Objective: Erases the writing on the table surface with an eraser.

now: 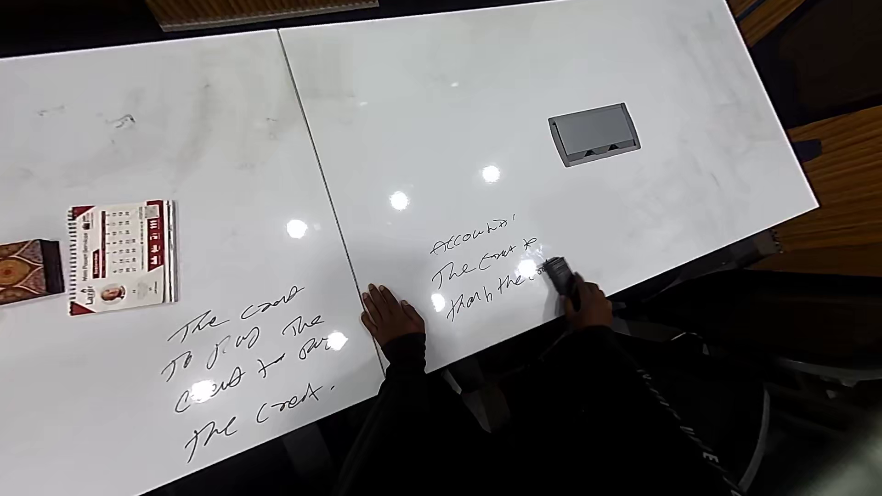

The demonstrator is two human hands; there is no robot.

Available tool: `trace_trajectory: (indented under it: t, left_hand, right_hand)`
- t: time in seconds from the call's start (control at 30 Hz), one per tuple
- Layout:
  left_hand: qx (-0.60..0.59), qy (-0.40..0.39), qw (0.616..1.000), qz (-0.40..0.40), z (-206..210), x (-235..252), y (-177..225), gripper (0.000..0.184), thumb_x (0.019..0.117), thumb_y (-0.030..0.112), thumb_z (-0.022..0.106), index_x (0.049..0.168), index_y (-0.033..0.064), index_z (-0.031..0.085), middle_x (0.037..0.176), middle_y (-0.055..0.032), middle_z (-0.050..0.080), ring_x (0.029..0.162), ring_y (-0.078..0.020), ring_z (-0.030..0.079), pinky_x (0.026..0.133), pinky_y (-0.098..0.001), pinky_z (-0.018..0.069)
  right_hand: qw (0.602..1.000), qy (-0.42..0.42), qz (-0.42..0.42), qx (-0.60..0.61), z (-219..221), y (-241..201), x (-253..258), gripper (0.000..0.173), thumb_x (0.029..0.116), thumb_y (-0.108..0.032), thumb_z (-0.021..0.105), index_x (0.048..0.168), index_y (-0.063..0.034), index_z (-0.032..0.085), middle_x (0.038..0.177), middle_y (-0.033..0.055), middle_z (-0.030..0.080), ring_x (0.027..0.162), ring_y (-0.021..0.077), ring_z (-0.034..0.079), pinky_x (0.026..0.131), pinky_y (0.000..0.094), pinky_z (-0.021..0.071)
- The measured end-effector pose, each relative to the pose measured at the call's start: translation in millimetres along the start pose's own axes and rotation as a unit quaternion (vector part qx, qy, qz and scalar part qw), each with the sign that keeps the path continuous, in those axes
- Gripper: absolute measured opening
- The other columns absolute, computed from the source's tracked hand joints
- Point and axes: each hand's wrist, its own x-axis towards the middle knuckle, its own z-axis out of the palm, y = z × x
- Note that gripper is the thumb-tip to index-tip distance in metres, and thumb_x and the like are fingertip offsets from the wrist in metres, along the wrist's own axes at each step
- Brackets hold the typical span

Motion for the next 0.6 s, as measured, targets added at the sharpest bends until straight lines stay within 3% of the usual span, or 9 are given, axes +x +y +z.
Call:
trace_trajectory:
  t: [0.13, 0.27, 0.4, 0.6]
  left_hand:
    - [-0.002, -0.001, 1.000, -0.001, 1, 0, 0, 0.063, 0.1050, 0.033, 0.030, 0.160, 0.0022, 0.033, 0.170, -0.0171, 0.024, 0.158, -0.0350, 0.021, 0.124, -0.0587, 0.0166]
    - [0.004, -0.001, 1.000, -0.002, 1, 0, 1, 0.063, 0.1051, 0.033, 0.029, 0.161, 0.0022, 0.031, 0.171, -0.0171, 0.023, 0.158, -0.0355, 0.020, 0.124, -0.0589, 0.0158]
    - [0.010, 0.004, 1.000, -0.005, 4, 1, 0, 0.063, 0.1050, 0.034, 0.030, 0.160, 0.0028, 0.032, 0.170, -0.0166, 0.024, 0.158, -0.0346, 0.021, 0.124, -0.0586, 0.0162]
    - [0.011, 0.009, 1.000, 0.000, 6, 0, -1, 0.064, 0.1050, 0.034, 0.028, 0.161, 0.0032, 0.032, 0.170, -0.0159, 0.025, 0.158, -0.0346, 0.021, 0.124, -0.0578, 0.0165]
  right_hand:
    - [0.985, 0.031, 0.167, 0.035, -4, 9, 27, 0.065, 0.0974, -0.034, 0.071, 0.149, -0.0021, 0.051, 0.142, 0.0287, 0.056, 0.130, 0.0492, 0.055, 0.103, 0.0709, 0.0433]
    - [0.977, 0.051, 0.205, 0.041, 7, 2, 35, 0.060, 0.0982, -0.033, 0.070, 0.147, -0.0032, 0.053, 0.143, 0.0275, 0.055, 0.131, 0.0483, 0.054, 0.102, 0.0680, 0.0445]
    - [0.988, 0.082, 0.123, 0.048, 31, -31, 10, 0.065, 0.0949, -0.024, 0.069, 0.152, -0.0016, 0.047, 0.144, 0.0302, 0.053, 0.128, 0.0513, 0.054, 0.097, 0.0722, 0.0447]
    - [0.991, 0.105, -0.057, 0.052, 94, -111, -85, 0.074, 0.0863, -0.030, 0.068, 0.151, -0.0002, 0.048, 0.133, 0.0274, 0.061, 0.116, 0.0468, 0.063, 0.086, 0.0676, 0.0500]
